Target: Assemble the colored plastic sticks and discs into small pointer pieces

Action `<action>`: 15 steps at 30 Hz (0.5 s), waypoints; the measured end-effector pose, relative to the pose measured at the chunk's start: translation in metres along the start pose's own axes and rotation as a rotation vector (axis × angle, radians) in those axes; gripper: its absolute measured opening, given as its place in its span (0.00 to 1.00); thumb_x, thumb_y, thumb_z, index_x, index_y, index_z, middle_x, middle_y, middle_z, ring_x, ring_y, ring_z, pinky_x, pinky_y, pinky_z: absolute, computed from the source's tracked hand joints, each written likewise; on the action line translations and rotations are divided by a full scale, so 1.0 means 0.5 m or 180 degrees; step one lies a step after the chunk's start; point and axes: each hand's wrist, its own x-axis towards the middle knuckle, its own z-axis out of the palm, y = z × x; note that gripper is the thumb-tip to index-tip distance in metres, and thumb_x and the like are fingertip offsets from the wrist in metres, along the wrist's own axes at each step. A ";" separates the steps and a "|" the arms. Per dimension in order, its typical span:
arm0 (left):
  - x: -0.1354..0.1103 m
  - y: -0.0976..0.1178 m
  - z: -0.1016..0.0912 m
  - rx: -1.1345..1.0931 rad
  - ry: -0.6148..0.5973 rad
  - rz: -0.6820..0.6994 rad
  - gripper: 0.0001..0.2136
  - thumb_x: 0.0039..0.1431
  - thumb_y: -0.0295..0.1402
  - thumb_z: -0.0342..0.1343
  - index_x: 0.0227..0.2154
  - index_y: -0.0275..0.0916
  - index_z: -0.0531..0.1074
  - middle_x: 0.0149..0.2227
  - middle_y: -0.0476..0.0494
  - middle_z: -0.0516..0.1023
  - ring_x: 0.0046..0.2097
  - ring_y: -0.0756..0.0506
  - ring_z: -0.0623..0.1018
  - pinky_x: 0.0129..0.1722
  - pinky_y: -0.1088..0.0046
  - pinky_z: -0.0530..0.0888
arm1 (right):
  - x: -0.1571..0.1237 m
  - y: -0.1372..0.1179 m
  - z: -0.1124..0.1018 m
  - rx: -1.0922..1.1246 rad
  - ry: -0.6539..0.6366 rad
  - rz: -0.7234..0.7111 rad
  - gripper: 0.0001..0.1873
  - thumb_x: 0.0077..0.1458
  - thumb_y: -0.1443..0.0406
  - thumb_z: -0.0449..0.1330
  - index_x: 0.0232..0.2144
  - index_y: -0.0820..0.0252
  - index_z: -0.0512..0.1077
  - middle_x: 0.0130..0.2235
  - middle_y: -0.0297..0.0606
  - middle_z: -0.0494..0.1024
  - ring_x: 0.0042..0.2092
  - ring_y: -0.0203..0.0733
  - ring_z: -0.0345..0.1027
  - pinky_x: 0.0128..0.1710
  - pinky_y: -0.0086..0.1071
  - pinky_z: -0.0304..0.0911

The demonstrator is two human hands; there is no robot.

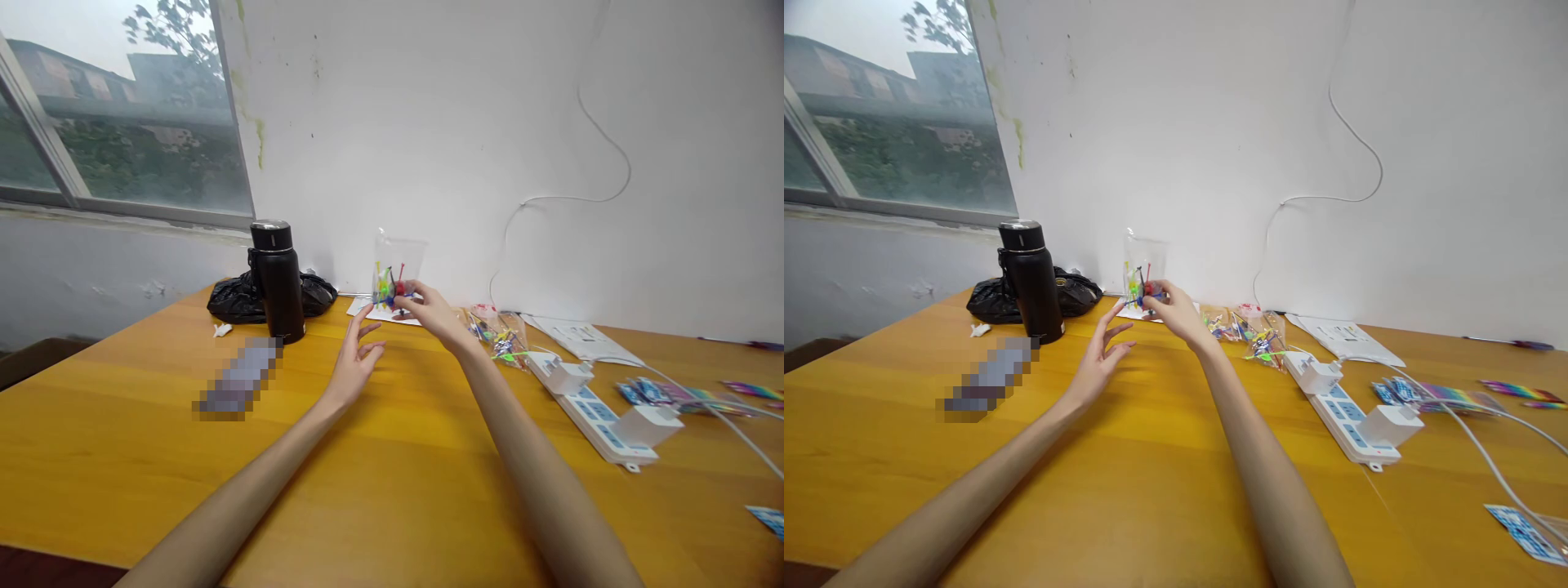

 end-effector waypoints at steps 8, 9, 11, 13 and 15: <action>-0.008 -0.011 0.002 0.0315 -0.0189 -0.0228 0.18 0.58 0.23 0.50 0.50 0.46 0.70 0.59 0.42 0.68 0.54 0.43 0.75 0.45 0.67 0.77 | -0.004 -0.023 -0.149 0.0226 0.1095 -0.0018 0.11 0.53 0.63 0.63 0.40 0.59 0.72 0.39 0.36 0.78 0.41 0.38 0.75 0.52 0.39 0.71; -0.010 -0.013 0.004 0.0351 -0.0226 -0.0213 0.18 0.58 0.23 0.50 0.49 0.45 0.71 0.58 0.42 0.69 0.53 0.43 0.75 0.44 0.67 0.77 | -0.007 -0.019 -0.180 0.0082 0.1378 -0.0047 0.12 0.52 0.64 0.63 0.40 0.59 0.72 0.38 0.36 0.79 0.40 0.37 0.75 0.52 0.38 0.70; -0.013 -0.019 0.009 0.0430 -0.0297 -0.0199 0.17 0.57 0.22 0.49 0.46 0.44 0.72 0.56 0.42 0.71 0.50 0.45 0.77 0.43 0.69 0.76 | -0.015 -0.003 -0.245 -0.0303 0.1993 -0.0043 0.15 0.50 0.66 0.63 0.42 0.59 0.72 0.37 0.36 0.79 0.39 0.38 0.75 0.51 0.37 0.70; -0.017 -0.028 0.016 0.0524 -0.0382 -0.0209 0.16 0.57 0.21 0.48 0.45 0.43 0.72 0.53 0.42 0.72 0.47 0.46 0.78 0.41 0.70 0.75 | -0.027 0.026 -0.304 -0.0493 0.2423 0.0083 0.15 0.48 0.67 0.63 0.41 0.60 0.71 0.37 0.37 0.79 0.39 0.38 0.75 0.48 0.35 0.71; -0.021 -0.040 0.022 0.0623 -0.0482 -0.0226 0.15 0.57 0.21 0.48 0.43 0.42 0.73 0.50 0.42 0.73 0.45 0.47 0.78 0.38 0.72 0.74 | -0.041 0.064 -0.345 -0.0617 0.2594 0.0337 0.10 0.49 0.67 0.60 0.37 0.61 0.71 0.35 0.38 0.78 0.37 0.37 0.74 0.44 0.32 0.71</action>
